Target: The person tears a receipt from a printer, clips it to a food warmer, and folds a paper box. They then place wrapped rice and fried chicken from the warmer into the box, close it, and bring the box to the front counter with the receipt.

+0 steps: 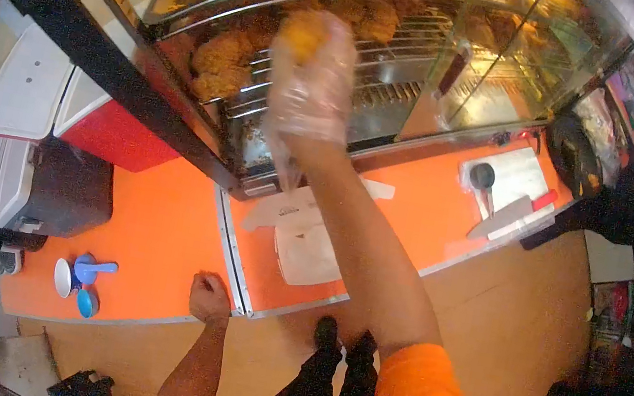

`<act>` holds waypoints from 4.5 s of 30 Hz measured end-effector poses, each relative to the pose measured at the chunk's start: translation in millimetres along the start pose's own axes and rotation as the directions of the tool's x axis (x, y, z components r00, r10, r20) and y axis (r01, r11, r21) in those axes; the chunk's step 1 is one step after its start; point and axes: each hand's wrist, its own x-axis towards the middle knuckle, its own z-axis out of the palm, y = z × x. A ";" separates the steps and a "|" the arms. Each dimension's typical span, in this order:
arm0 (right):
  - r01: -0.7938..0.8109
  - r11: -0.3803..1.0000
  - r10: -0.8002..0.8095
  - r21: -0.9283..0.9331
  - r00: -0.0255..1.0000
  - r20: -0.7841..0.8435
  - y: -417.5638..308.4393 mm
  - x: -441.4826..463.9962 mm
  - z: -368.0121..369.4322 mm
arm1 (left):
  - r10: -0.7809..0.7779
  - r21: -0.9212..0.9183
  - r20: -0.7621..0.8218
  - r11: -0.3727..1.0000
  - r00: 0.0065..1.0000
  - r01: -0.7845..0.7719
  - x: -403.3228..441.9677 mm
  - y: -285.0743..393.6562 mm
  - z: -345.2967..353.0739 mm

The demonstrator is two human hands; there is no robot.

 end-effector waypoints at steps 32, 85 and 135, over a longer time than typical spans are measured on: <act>-0.197 0.631 0.208 -0.751 0.975 -0.081 17.1 107.6 -55.8 | -0.054 0.024 0.149 0.998 0.987 0.051 2.6 5.3 -9.7; -0.040 0.901 -0.201 -0.431 0.843 -0.499 59.1 92.6 -24.6 | -0.013 -0.025 0.099 1.000 0.995 0.016 2.0 10.8 -12.9; 0.646 0.583 -0.484 -0.493 0.764 0.427 -30.5 10.2 35.3 | 0.023 0.005 0.034 1.000 0.999 -0.024 5.3 10.5 -9.5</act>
